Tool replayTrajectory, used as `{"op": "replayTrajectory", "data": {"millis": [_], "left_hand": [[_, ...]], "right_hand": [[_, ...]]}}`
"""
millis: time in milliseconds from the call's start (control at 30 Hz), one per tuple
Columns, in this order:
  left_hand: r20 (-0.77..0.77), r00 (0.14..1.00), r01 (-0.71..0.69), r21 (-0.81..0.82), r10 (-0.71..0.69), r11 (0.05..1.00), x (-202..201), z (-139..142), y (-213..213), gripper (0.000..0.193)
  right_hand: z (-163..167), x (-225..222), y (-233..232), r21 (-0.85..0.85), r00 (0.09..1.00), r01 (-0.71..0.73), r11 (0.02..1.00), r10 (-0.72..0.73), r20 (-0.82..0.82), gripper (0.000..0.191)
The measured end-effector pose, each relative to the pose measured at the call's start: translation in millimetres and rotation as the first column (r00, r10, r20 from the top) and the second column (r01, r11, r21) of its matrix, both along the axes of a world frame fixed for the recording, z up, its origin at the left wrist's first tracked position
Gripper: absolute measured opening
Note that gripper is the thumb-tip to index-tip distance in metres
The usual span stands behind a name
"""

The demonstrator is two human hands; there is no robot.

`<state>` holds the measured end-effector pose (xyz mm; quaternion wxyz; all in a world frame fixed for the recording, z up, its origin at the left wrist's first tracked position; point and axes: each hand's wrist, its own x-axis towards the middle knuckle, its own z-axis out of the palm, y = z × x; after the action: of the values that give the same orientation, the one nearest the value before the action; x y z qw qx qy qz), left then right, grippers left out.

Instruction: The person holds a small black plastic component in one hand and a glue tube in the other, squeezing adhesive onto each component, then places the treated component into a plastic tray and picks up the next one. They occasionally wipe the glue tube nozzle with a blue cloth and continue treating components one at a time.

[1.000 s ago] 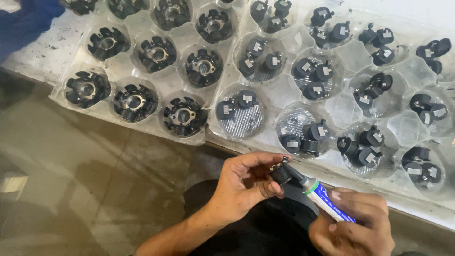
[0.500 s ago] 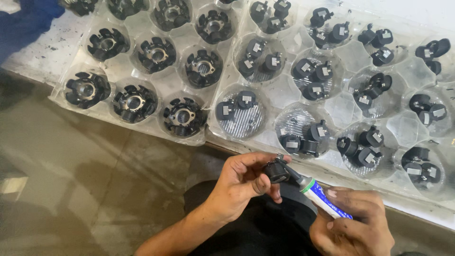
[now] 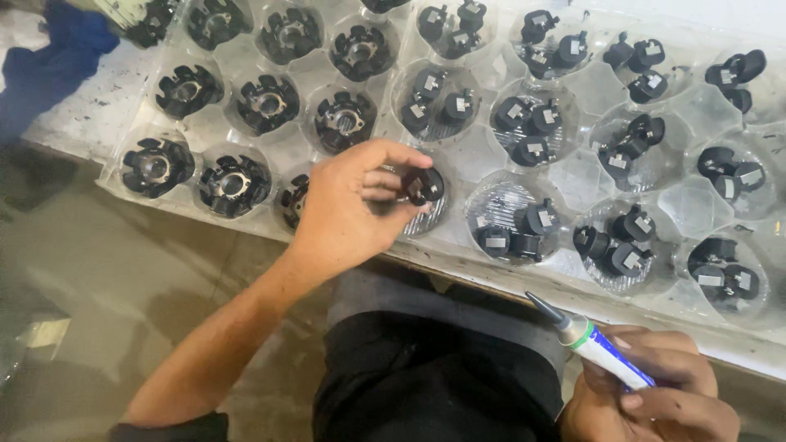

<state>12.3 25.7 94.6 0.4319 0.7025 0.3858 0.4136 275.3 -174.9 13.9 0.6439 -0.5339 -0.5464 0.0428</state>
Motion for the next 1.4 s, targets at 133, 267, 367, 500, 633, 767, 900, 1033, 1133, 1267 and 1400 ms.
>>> {"op": "replayTrajectory", "data": {"millis": [133,267,367,500,633,767,900,1033,1133,1267,1400], "left_hand": [[-0.476,0.876,0.156,0.119,-0.082,0.980,1,19,8,0.040],[-0.607,0.794,0.302,0.441,0.034,0.845,7,20,7,0.037],[-0.671,0.740,0.315,0.401,0.042,0.860,12,15,11,0.037],[-0.714,0.698,0.350,0.402,0.051,0.846,15,11,16,0.036],[-0.815,0.540,0.337,0.439,0.211,0.833,26,9,2,0.026],[-0.610,0.788,0.275,0.472,0.085,0.837,38,15,-19,0.028],[-0.599,0.801,0.280,0.358,-0.012,0.891,67,14,-25,0.031],[-0.770,0.629,0.311,0.119,-0.111,0.943,92,15,-21,0.041],[-0.764,0.639,0.304,0.146,-0.088,0.941,100,16,-23,0.040],[-0.763,0.643,0.307,0.173,-0.070,0.936,105,22,-26,0.031],[-0.599,0.800,0.230,0.246,-0.039,0.942,100,38,-35,0.033]], "right_hand": [[12,2,-8,-0.058,1.000,0.018,0.998,-0.017,0.015,0.043],[22,11,-7,-0.093,0.998,0.004,0.996,0.003,0.070,0.042],[22,15,-5,-0.126,0.995,-0.016,0.992,0.028,0.096,0.041],[12,11,-3,-0.041,0.999,-0.002,0.999,0.000,-0.045,0.042],[7,14,-1,-0.046,0.998,0.016,0.999,-0.019,-0.055,0.042],[6,21,3,-0.046,0.999,0.037,0.998,-0.039,-0.036,0.042],[4,15,-4,-0.012,0.995,0.009,1.000,-0.010,-0.098,0.040],[3,8,-17,0.022,0.984,0.038,0.999,-0.033,-0.178,0.043],[4,12,-25,0.002,0.987,0.045,0.999,-0.045,-0.157,0.043],[3,23,-30,-0.049,0.988,0.088,0.995,-0.094,-0.123,0.043],[3,46,-29,-0.053,0.994,0.058,0.997,-0.063,-0.092,0.037]]}}
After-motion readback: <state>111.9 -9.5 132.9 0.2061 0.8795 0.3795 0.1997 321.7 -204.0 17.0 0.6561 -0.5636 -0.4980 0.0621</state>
